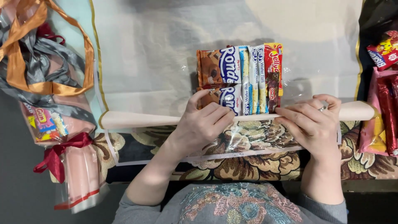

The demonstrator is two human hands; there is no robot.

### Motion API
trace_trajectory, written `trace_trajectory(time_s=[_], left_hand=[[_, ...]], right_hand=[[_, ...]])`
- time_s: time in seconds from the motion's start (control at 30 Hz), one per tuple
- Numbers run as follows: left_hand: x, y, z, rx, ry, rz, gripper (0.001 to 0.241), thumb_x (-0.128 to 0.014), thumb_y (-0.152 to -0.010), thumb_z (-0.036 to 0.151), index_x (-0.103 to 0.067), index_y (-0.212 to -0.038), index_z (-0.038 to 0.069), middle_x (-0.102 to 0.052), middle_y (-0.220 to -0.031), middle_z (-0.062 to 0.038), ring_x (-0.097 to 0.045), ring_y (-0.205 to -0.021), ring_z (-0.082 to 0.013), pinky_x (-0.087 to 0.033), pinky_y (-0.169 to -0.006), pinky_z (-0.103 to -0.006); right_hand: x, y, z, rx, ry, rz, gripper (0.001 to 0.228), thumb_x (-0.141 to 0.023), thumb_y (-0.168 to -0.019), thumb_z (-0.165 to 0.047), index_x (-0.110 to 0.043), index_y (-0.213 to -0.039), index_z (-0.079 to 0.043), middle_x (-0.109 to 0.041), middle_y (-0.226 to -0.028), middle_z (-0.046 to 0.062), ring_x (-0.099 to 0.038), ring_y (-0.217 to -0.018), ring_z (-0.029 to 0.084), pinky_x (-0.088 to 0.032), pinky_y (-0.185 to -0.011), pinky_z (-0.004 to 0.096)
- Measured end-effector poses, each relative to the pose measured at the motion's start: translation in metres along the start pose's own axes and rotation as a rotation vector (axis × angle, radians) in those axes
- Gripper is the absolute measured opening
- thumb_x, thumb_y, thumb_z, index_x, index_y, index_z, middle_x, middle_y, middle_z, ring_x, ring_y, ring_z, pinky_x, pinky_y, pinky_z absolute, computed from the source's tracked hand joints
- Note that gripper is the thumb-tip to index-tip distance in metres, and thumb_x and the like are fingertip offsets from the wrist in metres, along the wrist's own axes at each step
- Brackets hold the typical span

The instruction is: Arranging snack bars on wrapping paper and folding the paper to create a bouquet.

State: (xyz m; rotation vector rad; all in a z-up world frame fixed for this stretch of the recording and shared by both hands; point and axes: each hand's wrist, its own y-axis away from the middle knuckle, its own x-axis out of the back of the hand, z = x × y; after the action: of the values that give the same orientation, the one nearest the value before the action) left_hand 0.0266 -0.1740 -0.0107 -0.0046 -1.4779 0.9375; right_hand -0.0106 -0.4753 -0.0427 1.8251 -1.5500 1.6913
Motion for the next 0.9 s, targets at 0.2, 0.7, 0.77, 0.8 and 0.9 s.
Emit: trace_trajectory(time_s=[0.2, 0.7, 0.77, 0.8, 0.9], left_hand=[[-0.002, 0.001, -0.001, 0.005, 0.004, -0.007, 0.015, -0.077, -0.100, 0.002, -0.070, -0.091, 0.013, -0.071, -0.090, 0.002, -0.065, -0.075, -0.0125, -0.031, -0.112, -0.0410], [-0.001, 0.006, 0.001, -0.010, -0.024, -0.056, 0.018, -0.074, -0.104, 0.014, -0.066, -0.088, 0.011, -0.072, -0.094, -0.002, -0.069, -0.085, -0.0154, -0.033, -0.116, -0.0464], [-0.003, 0.006, 0.002, -0.016, -0.049, -0.035, 0.018, -0.075, -0.103, 0.012, -0.068, -0.087, 0.011, -0.072, -0.093, -0.002, -0.069, -0.084, -0.0146, -0.034, -0.115, -0.0455], [-0.004, 0.007, 0.003, -0.023, -0.071, -0.016, 0.019, -0.075, -0.103, 0.011, -0.069, -0.085, 0.012, -0.073, -0.092, -0.001, -0.070, -0.083, -0.0138, -0.035, -0.115, -0.0446], [-0.005, 0.009, 0.004, -0.028, -0.069, -0.009, 0.014, -0.078, -0.101, 0.012, -0.073, -0.089, 0.009, -0.077, -0.098, -0.004, -0.072, -0.086, -0.0149, -0.036, -0.116, -0.0456]], right_hand=[[0.001, 0.008, 0.008, -0.061, -0.020, -0.015, 0.012, -0.078, -0.101, -0.018, -0.078, -0.109, -0.010, -0.078, -0.104, 0.003, -0.065, -0.089, 0.017, -0.028, -0.111, 0.042], [-0.001, 0.005, -0.002, 0.018, 0.038, -0.019, 0.015, -0.084, -0.096, -0.024, -0.076, -0.091, -0.012, -0.076, -0.092, 0.001, -0.062, -0.082, 0.017, -0.029, -0.108, 0.043], [-0.002, 0.005, -0.004, 0.024, 0.046, -0.009, 0.019, -0.085, -0.096, -0.027, -0.076, -0.100, -0.011, -0.077, -0.098, 0.002, -0.065, -0.088, 0.017, -0.029, -0.110, 0.044], [-0.002, 0.005, -0.004, 0.027, 0.053, -0.001, 0.026, -0.085, -0.096, -0.031, -0.076, -0.109, -0.011, -0.078, -0.104, 0.003, -0.068, -0.094, 0.017, -0.028, -0.111, 0.045], [-0.009, 0.002, -0.008, 0.081, 0.144, -0.004, 0.017, -0.086, -0.099, -0.027, -0.080, -0.113, -0.020, -0.074, -0.099, -0.003, -0.060, -0.084, 0.016, -0.029, -0.108, 0.044]])
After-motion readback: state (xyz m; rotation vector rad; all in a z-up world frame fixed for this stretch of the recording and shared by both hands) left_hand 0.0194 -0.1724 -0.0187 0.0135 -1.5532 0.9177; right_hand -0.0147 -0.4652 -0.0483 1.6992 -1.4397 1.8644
